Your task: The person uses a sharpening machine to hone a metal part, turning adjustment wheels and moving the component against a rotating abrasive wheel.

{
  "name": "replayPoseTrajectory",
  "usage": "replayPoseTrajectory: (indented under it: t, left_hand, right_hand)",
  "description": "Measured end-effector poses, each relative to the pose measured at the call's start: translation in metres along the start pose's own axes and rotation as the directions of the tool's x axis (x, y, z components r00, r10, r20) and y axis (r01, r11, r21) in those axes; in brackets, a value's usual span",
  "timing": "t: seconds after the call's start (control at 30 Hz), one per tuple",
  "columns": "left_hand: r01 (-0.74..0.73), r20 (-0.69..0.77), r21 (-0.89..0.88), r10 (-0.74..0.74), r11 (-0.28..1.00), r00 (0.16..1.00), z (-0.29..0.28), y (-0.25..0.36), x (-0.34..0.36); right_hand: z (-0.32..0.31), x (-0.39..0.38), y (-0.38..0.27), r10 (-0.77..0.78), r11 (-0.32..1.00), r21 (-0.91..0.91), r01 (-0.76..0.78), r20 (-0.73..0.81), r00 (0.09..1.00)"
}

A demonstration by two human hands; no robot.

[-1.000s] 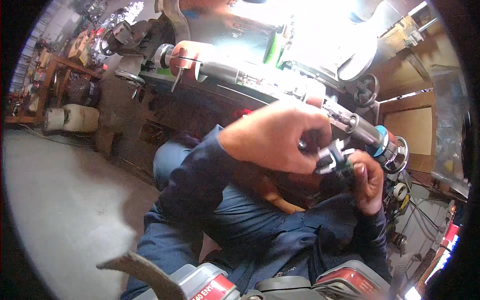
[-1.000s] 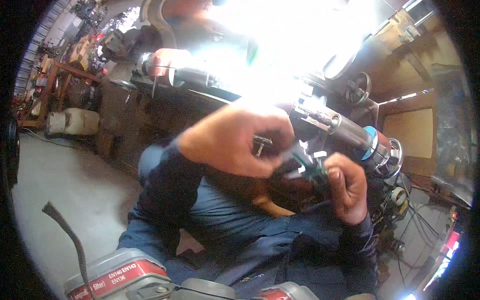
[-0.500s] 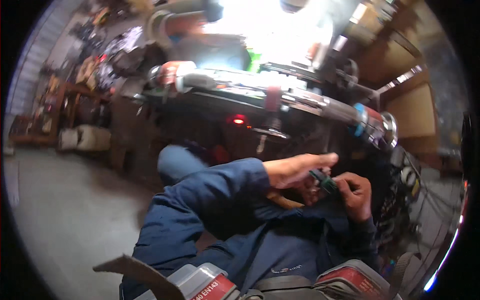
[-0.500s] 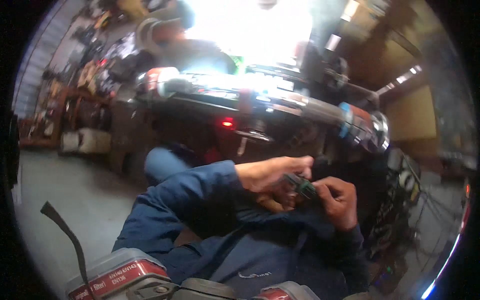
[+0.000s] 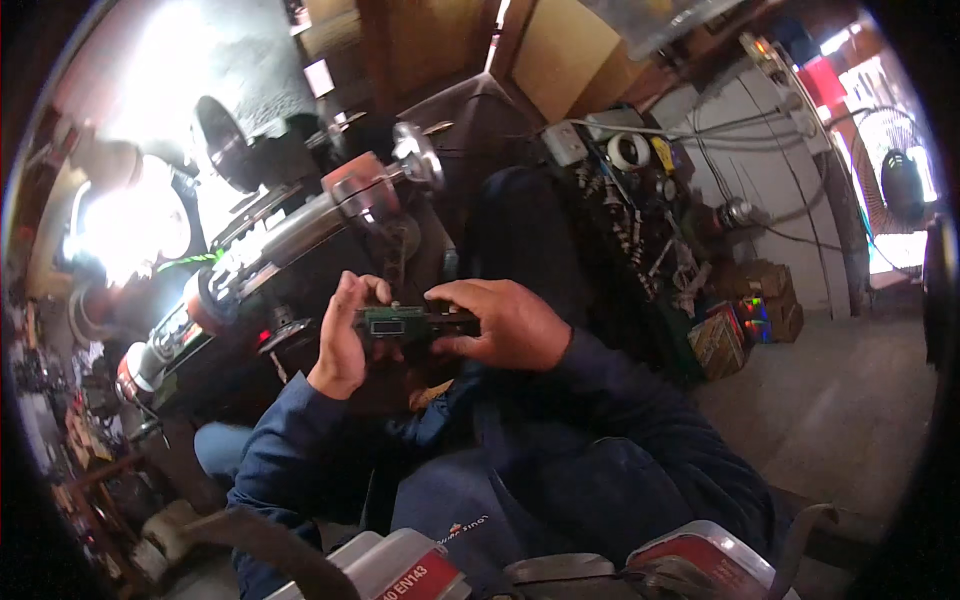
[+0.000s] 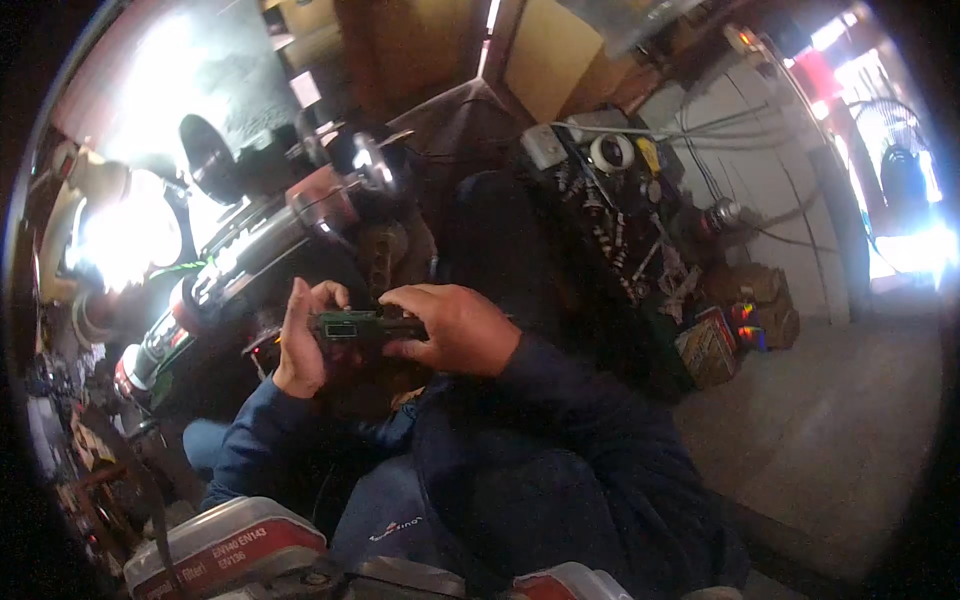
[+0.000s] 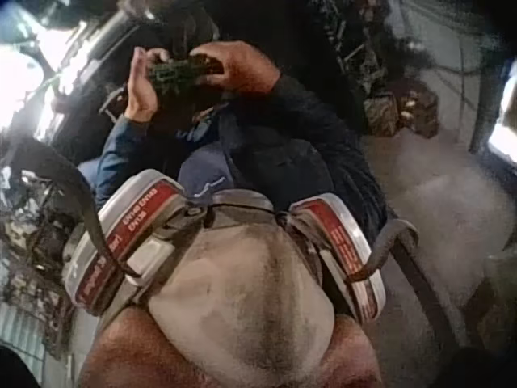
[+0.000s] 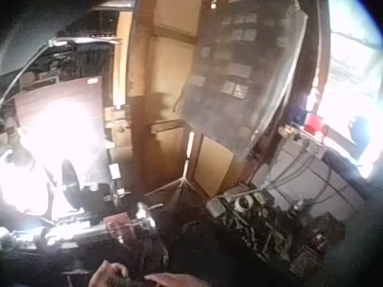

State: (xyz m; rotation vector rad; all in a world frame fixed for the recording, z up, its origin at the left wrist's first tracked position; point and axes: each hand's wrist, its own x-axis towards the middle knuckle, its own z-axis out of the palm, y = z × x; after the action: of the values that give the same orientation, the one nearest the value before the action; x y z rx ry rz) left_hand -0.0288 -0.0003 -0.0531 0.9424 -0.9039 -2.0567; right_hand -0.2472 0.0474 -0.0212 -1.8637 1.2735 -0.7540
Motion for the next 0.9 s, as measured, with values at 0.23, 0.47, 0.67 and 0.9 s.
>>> replayPoseTrajectory:
  t: [0.23,0.47,0.67,0.9]
  left_hand:
    - [-0.165,0.088,0.637,0.142,0.753,0.986,0.015,0.007,0.026]
    - [0.181,0.061,0.416,-0.226,0.891,0.972,0.032,-0.011,0.032]
    - [0.279,0.049,0.450,-0.335,0.848,0.941,0.048,-0.011,0.041]
    - [0.160,0.199,0.337,-0.236,0.928,0.951,0.032,-0.027,0.056]
  right_hand:
    - [-0.023,-0.018,0.022,-0.180,0.921,-0.358,0.157,-0.033,0.983]
    - [-0.049,-0.037,0.050,-0.204,0.889,-0.375,0.264,0.192,0.960]
    - [-0.057,-0.041,0.063,-0.163,0.898,-0.359,0.255,0.269,0.949]
    - [-0.082,-0.041,0.065,-0.135,0.937,-0.276,0.212,0.273,0.952]
